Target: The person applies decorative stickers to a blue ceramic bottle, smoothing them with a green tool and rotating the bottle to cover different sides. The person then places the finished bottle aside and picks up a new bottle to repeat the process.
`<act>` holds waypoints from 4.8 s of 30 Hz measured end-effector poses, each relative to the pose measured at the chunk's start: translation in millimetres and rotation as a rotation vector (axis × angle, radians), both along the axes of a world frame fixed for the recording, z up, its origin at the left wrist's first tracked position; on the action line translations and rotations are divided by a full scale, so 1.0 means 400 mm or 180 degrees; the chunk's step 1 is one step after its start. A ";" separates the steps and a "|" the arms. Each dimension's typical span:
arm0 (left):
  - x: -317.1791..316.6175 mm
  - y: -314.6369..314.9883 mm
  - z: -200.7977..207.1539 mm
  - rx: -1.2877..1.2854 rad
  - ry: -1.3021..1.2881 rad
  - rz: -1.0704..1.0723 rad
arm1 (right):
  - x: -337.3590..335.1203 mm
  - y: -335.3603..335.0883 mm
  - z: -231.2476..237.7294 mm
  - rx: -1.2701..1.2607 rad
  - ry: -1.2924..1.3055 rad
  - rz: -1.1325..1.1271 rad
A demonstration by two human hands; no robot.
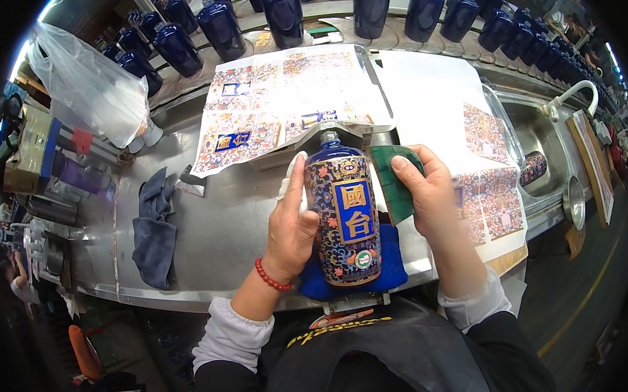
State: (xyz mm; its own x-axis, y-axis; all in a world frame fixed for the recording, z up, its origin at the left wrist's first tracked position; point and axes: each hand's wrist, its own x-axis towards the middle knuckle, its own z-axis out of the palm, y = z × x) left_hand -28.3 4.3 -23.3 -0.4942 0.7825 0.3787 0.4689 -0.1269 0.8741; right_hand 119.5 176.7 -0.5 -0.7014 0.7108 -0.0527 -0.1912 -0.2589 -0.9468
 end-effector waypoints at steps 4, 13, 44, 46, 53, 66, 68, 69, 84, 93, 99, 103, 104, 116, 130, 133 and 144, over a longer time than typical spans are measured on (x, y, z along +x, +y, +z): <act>-0.019 -0.008 0.013 -0.0117 0.1339 0.0214 | 0.022 -0.015 0.017 -0.0121 -0.0076 -0.0048; -0.006 -0.004 0.020 0.0031 0.0588 0.0043 | 0.033 -0.024 0.014 0.0002 -0.0100 -0.0032; -0.020 -0.009 0.020 0.0200 0.1272 0.0060 | 0.001 0.006 0.038 -0.0172 0.0068 0.0354; -0.014 -0.049 0.045 -0.0222 0.2404 -0.0300 | 0.024 -0.003 0.036 -0.0117 0.0031 0.0420; -0.105 0.011 0.082 -0.0143 0.2930 -0.0642 | 0.037 -0.017 0.027 -0.0092 -0.0111 0.0192; -0.084 0.088 0.150 -0.0269 0.3238 -0.1172 | 0.108 -0.004 0.018 -0.0156 -0.0155 -0.0043; -0.112 0.125 0.161 -0.0479 0.3189 -0.1221 | 0.113 0.001 0.006 0.0060 -0.0056 0.0077; -0.115 0.150 0.163 -0.0380 0.3136 -0.1256 | 0.114 0.006 0.000 0.0221 -0.0268 0.0006; -0.055 0.165 0.226 -0.0570 0.3056 -0.1242 | 0.083 0.020 -0.016 0.0780 -0.0183 0.0066; 0.023 -0.067 0.136 -0.0708 0.2646 -0.0199 | 0.058 -0.047 0.036 0.4143 -0.0128 -0.0693; 0.146 -0.192 -0.014 -0.0586 0.1787 0.0404 | 0.082 -0.098 0.079 0.4710 0.0837 0.0845; 0.149 -0.193 -0.068 -0.1024 0.1605 0.0781 | 0.060 -0.078 0.080 0.4671 -0.0199 -0.0265; 0.145 -0.193 -0.065 -0.1039 0.1657 0.0792 | 0.061 -0.077 0.085 0.5069 -0.0298 -0.0208; 0.167 -0.144 0.026 -0.0458 0.2148 0.0805 | 0.099 -0.080 0.060 0.0916 -0.0354 0.0184; 0.084 -0.044 0.052 -0.0750 0.1969 0.0607 | 0.069 -0.080 0.032 0.0367 -0.0408 0.0283; 0.069 -0.038 0.044 -0.0626 0.1507 0.0596 | 0.076 -0.075 0.014 0.0427 -0.0399 0.0240; 0.027 -0.008 0.019 -0.0797 0.1209 0.0547 | 0.059 -0.058 0.012 0.1148 -0.0531 0.0046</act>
State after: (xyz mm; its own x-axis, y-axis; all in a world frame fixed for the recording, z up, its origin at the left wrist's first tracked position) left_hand -17.6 1.1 -15.8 -0.4876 0.7917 0.3680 0.7564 0.1727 0.6308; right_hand 143.2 153.6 4.5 -0.7144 0.6946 0.0843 -0.0258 0.0943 -0.9952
